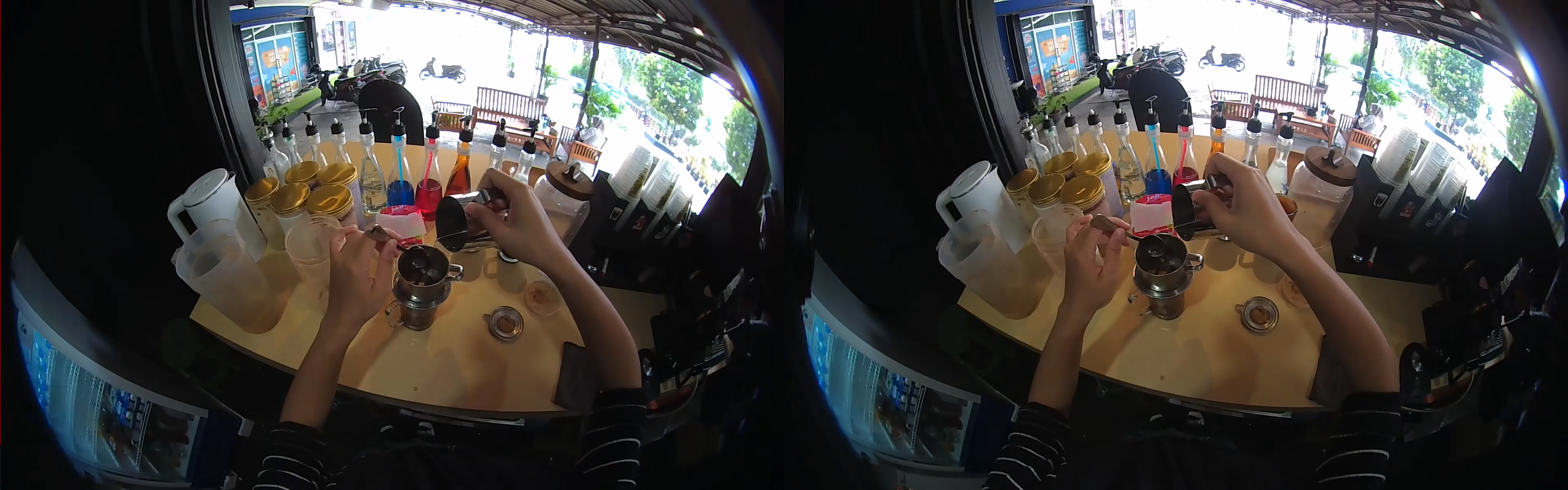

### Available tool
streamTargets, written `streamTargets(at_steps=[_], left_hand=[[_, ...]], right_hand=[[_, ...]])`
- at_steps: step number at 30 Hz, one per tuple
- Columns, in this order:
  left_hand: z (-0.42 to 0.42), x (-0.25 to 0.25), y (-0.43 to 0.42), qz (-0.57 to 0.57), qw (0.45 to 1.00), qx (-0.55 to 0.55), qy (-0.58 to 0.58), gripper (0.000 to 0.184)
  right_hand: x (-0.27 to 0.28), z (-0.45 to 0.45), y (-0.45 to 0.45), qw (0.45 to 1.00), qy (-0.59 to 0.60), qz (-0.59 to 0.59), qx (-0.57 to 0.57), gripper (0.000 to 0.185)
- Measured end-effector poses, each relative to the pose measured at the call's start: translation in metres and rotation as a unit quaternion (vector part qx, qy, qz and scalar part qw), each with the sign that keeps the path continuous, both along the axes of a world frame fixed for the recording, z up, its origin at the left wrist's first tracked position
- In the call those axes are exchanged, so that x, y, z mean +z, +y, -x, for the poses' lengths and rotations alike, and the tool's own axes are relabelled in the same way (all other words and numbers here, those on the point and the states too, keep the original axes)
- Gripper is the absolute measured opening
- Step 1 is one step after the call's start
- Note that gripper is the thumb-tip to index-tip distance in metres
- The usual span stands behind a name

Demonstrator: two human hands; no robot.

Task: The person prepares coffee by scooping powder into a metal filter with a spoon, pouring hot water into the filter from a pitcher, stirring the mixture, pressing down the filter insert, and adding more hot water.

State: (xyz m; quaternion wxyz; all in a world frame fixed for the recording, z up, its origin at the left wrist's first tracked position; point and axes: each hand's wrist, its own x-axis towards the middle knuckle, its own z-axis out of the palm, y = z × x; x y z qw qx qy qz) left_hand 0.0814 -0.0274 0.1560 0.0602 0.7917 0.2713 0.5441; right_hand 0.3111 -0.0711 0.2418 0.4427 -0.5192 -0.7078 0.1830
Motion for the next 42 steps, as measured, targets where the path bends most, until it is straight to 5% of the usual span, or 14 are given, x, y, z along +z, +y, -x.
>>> streamTargets(at_steps=[18, 28, 35, 42], left_hand=[[0.006, 0.002, -0.001, -0.02, 0.999, 0.034, 0.003, 0.011], [-0.004, 0.007, -0.019, -0.006, 0.999, 0.034, -0.003, 0.011], [-0.005, 0.013, -0.038, -0.058, 0.994, 0.035, 0.081, 0.012], [-0.015, 0.0, -0.028, -0.052, 0.992, 0.062, 0.094, 0.012]], right_hand=[[-0.011, -0.021, 0.003, 0.994, -0.041, -0.089, -0.047, 0.022], [-0.132, -0.095, 0.028, 0.991, 0.066, -0.033, -0.116, 0.023], [-0.205, -0.113, 0.027, 0.925, 0.353, 0.04, -0.135, 0.019], [-0.236, -0.118, 0.037, 0.927, 0.361, 0.061, -0.081, 0.017]])
